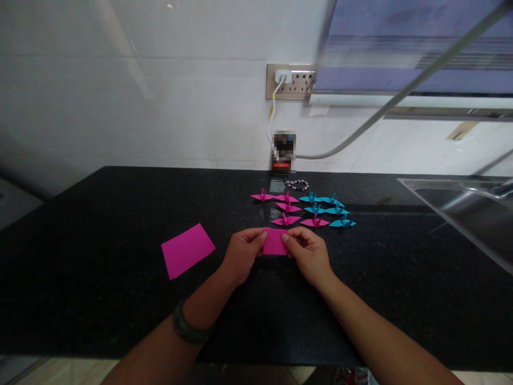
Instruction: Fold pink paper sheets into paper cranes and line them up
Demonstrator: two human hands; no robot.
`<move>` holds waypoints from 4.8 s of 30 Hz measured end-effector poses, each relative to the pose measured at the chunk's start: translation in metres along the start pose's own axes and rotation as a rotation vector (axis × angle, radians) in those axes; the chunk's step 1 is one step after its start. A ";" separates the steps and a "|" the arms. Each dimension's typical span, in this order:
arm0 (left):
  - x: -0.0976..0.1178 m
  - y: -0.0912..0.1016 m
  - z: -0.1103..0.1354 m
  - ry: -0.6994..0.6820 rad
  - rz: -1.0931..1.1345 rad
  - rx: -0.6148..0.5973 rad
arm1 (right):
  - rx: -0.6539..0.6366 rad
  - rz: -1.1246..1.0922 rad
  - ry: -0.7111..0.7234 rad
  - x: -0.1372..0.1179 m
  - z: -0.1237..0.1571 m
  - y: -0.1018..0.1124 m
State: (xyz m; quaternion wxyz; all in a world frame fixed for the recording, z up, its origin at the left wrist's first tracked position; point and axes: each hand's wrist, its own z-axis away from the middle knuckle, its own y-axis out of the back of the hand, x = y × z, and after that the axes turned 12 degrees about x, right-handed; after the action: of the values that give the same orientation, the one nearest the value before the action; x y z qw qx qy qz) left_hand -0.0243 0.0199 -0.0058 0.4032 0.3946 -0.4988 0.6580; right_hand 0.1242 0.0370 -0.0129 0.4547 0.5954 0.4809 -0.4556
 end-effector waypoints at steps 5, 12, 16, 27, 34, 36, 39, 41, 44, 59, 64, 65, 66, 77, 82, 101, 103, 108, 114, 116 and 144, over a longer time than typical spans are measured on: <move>0.001 0.001 0.000 0.022 -0.035 -0.008 | -0.016 0.069 0.348 -0.002 0.000 0.002; 0.002 0.003 -0.001 0.013 -0.092 0.004 | -0.210 0.210 0.612 -0.002 -0.004 0.010; 0.003 0.004 -0.002 0.047 -0.076 0.002 | -0.282 0.319 0.691 0.002 -0.008 0.016; 0.002 0.004 -0.002 0.143 0.002 0.002 | -0.385 0.425 0.812 -0.003 -0.014 0.021; 0.005 0.003 -0.002 0.185 0.031 0.012 | -0.402 0.482 0.784 -0.005 -0.014 0.022; 0.005 0.002 -0.001 0.188 0.040 0.002 | -0.405 0.494 0.773 -0.006 -0.014 0.021; 0.003 0.002 -0.001 0.166 0.016 0.006 | -0.422 0.491 0.763 -0.008 -0.013 0.021; 0.000 0.002 -0.002 0.133 -0.014 0.055 | -0.438 0.458 0.741 -0.010 -0.011 0.019; -0.003 0.003 -0.004 0.087 -0.048 0.099 | -0.374 0.315 0.605 -0.011 -0.007 0.014; 0.001 0.001 0.000 0.013 -0.156 0.137 | -0.340 0.094 -0.041 0.004 -0.003 0.000; -0.001 0.000 -0.002 -0.004 -0.159 0.119 | -0.342 0.077 -0.079 0.007 -0.004 0.000; -0.002 0.000 -0.002 -0.010 -0.162 0.114 | -0.336 0.087 -0.072 0.008 -0.004 0.001; -0.003 0.000 -0.002 -0.020 -0.164 0.108 | -0.327 0.091 -0.062 0.009 -0.004 0.001; -0.007 0.000 -0.001 -0.068 -0.272 0.067 | -0.380 0.154 -0.043 0.006 -0.006 0.004; -0.003 0.005 -0.007 -0.039 -0.329 0.015 | -0.396 0.091 -0.109 0.009 -0.008 0.005; -0.001 0.006 -0.008 0.208 -0.123 0.128 | -0.204 0.468 0.692 -0.005 -0.008 0.009; -0.001 0.007 -0.008 0.223 -0.071 0.127 | -0.248 0.550 0.775 -0.006 -0.007 0.009; -0.001 0.007 -0.007 0.252 -0.037 0.119 | -0.279 0.580 0.805 -0.003 -0.007 0.007; 0.001 0.004 -0.006 0.268 -0.018 0.135 | -0.233 0.463 0.747 0.000 -0.006 0.006; 0.001 0.004 -0.006 0.278 -0.004 0.125 | -0.203 0.432 0.735 0.001 -0.006 0.005; -0.002 -0.004 0.002 0.006 -0.340 0.100 | -0.068 0.268 0.524 -0.004 -0.003 0.000</move>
State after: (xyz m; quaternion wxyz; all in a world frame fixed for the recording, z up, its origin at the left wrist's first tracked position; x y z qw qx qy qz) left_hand -0.0199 0.0188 -0.0059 0.4898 0.4909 -0.3905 0.6055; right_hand 0.1238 0.0396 -0.0080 0.3910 0.7351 0.5141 -0.2059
